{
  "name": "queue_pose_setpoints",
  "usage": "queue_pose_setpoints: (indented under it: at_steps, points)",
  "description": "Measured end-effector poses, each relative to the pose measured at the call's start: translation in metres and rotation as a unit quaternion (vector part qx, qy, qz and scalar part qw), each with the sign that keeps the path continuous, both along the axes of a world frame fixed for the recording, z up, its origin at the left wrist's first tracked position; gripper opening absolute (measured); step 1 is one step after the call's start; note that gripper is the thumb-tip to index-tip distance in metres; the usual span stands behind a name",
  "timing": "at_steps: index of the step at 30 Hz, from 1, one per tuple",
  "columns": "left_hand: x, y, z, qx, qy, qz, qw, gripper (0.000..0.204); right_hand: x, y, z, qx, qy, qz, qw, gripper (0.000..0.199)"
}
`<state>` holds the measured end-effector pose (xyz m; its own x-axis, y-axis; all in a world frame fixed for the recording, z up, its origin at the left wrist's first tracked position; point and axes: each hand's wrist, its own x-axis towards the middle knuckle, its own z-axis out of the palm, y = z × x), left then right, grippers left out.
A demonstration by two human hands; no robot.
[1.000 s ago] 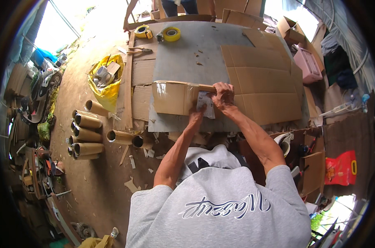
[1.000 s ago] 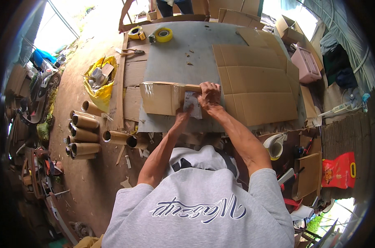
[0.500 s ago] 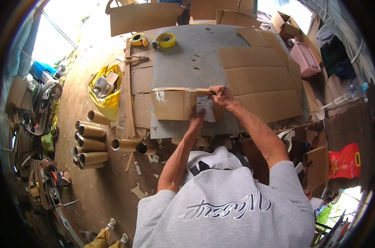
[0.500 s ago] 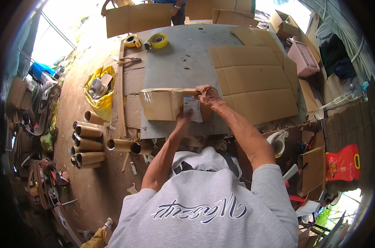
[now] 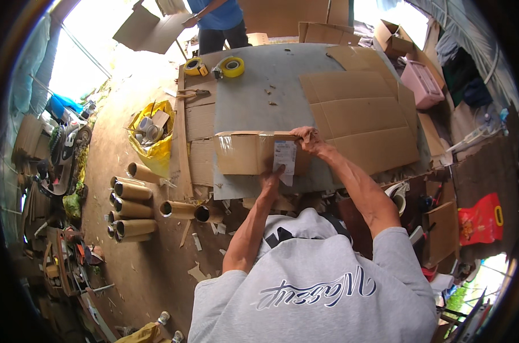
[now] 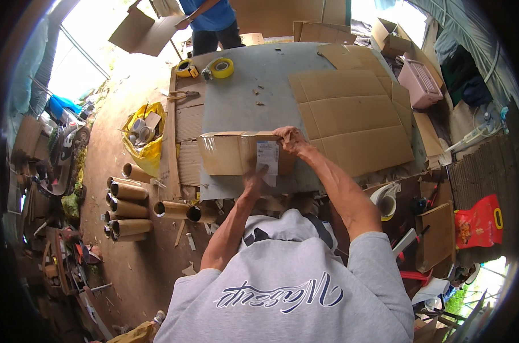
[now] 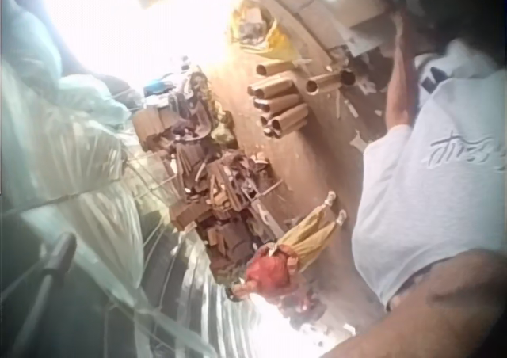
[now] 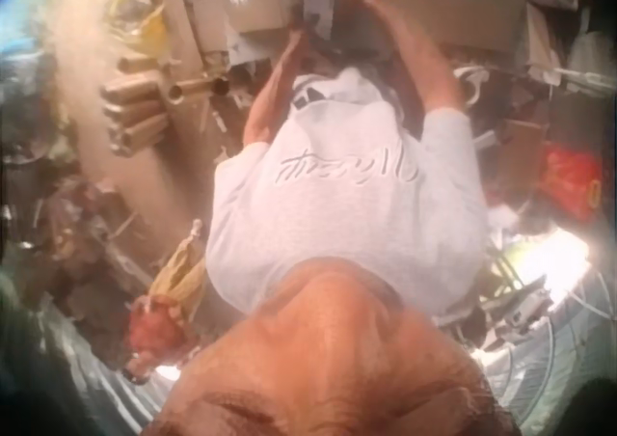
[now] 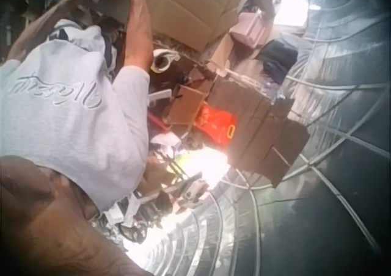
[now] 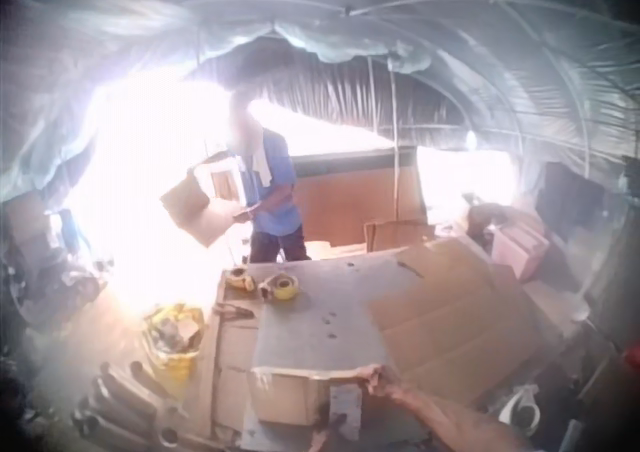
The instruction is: The person cuts a large piece of cardboard with a utility knife, folds it into a box shape, and secures the edges with a tape dispenser. The person then places a shipping label on the finished box.
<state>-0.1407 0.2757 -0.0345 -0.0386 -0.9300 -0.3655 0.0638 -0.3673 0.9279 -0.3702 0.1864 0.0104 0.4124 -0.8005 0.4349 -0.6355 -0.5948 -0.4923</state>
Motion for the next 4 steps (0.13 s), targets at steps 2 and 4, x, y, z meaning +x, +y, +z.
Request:
queue_pose_setpoints:
  at_steps: [2, 4]
  points:
    - [-0.004, 0.001, -0.010, 0.015, 0.014, 0.024, 1.000, 0.042, 0.003, -0.001, -0.001, 0.002, 0.014, -0.002, 1.000, 0.051]
    - [-0.006, 0.000, -0.021, -0.044, 0.092, 0.034, 0.994, 0.046, 0.002, -0.001, -0.001, 0.003, 0.022, -0.005, 1.000, 0.053]
